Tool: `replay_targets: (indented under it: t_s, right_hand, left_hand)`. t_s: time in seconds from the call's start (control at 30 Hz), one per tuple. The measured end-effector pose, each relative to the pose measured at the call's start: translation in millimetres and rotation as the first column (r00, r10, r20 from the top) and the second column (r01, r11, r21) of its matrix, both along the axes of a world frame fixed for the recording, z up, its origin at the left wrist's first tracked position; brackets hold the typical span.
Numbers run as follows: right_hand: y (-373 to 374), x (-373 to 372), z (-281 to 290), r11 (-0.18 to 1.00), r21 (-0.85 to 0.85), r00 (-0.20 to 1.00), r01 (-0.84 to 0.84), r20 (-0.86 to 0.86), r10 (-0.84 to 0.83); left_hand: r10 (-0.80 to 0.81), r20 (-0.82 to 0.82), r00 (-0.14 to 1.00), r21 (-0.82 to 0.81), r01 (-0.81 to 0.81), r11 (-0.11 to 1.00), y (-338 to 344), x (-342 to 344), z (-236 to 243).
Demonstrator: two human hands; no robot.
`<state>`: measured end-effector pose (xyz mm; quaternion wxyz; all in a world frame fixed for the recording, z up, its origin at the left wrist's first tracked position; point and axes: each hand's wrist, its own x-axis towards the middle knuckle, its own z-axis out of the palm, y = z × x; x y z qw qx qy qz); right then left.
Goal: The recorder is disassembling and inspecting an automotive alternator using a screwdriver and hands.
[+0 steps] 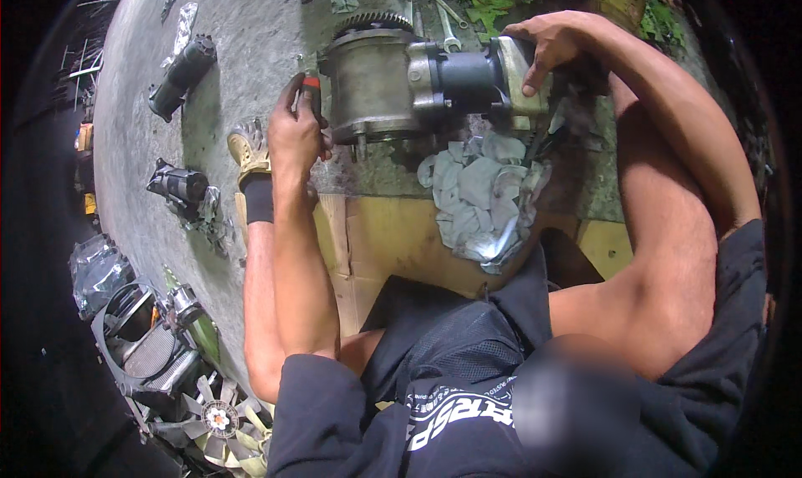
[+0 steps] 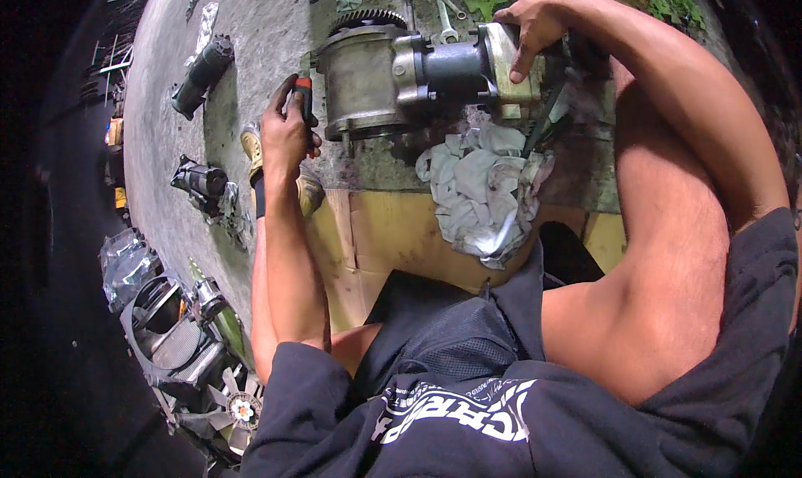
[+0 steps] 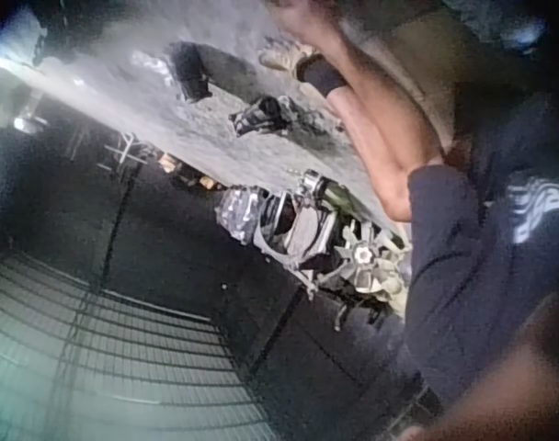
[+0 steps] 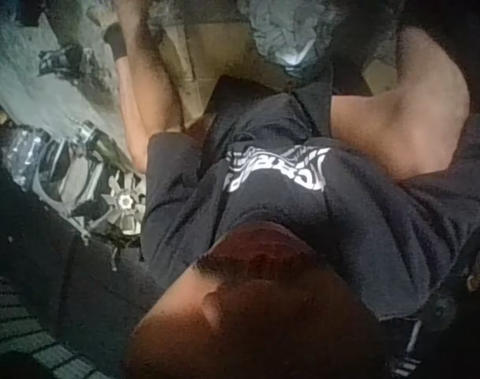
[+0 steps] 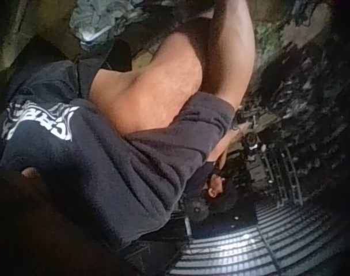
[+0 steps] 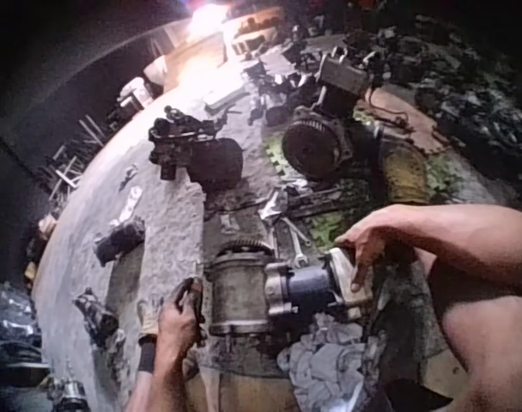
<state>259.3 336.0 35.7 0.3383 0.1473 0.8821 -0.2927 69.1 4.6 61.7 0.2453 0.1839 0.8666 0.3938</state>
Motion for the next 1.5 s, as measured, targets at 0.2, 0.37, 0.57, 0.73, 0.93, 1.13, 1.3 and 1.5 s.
replay_targets:
  t_s: [0.2, 0.37, 0.57, 0.73, 0.93, 1.13, 1.3, 1.5]
  right_hand:
    - [3, 7, 10, 0.997, -0.065, 0.999, -0.032, -0.026, 0.030]
    - [-1, 1, 4, 1.000, -0.017, 1.000, 0.000, 0.015, 0.001]
    - [0, -1, 0, 1.000, -0.001, 0.999, 0.012, 0.029, -0.012]
    - [1, 1, 2, 0.998, -0.033, 0.998, 0.054, 0.042, -0.053]
    - [1, -1, 2, 0.998, -0.046, 0.998, 0.039, 0.056, -0.036]
    - [1, 1, 1, 0.998, -0.018, 0.998, 0.053, 0.029, -0.053]
    - [0, 0, 4, 0.998, 0.029, 0.998, 0.050, 0.043, -0.051]
    - [0, 1, 5, 0.999, -0.012, 0.998, 0.047, 0.040, -0.046]
  left_hand:
    - [-0.018, -0.048, 0.999, -0.020, 0.017, 1.000, -2, 1, -3]
    - [-0.027, -0.047, 0.999, -0.047, 0.024, 0.999, -4, -2, -2]
    - [-0.030, -0.045, 0.999, -0.039, 0.028, 0.999, -4, -6, -3]
    - [-0.074, -0.110, 0.991, -0.067, 0.067, 0.996, -3, -3, -4]
    - [-0.012, -0.087, 0.996, -0.039, 0.009, 0.999, -2, 0, -1]
    - [-0.090, -0.186, 0.978, -0.078, 0.077, 0.994, -2, -1, 2]
    - [-0.066, -0.098, 0.993, -0.078, 0.059, 0.995, -1, -1, 2]
    - [-0.080, -0.093, 0.992, -0.070, 0.074, 0.995, -3, -2, -1]
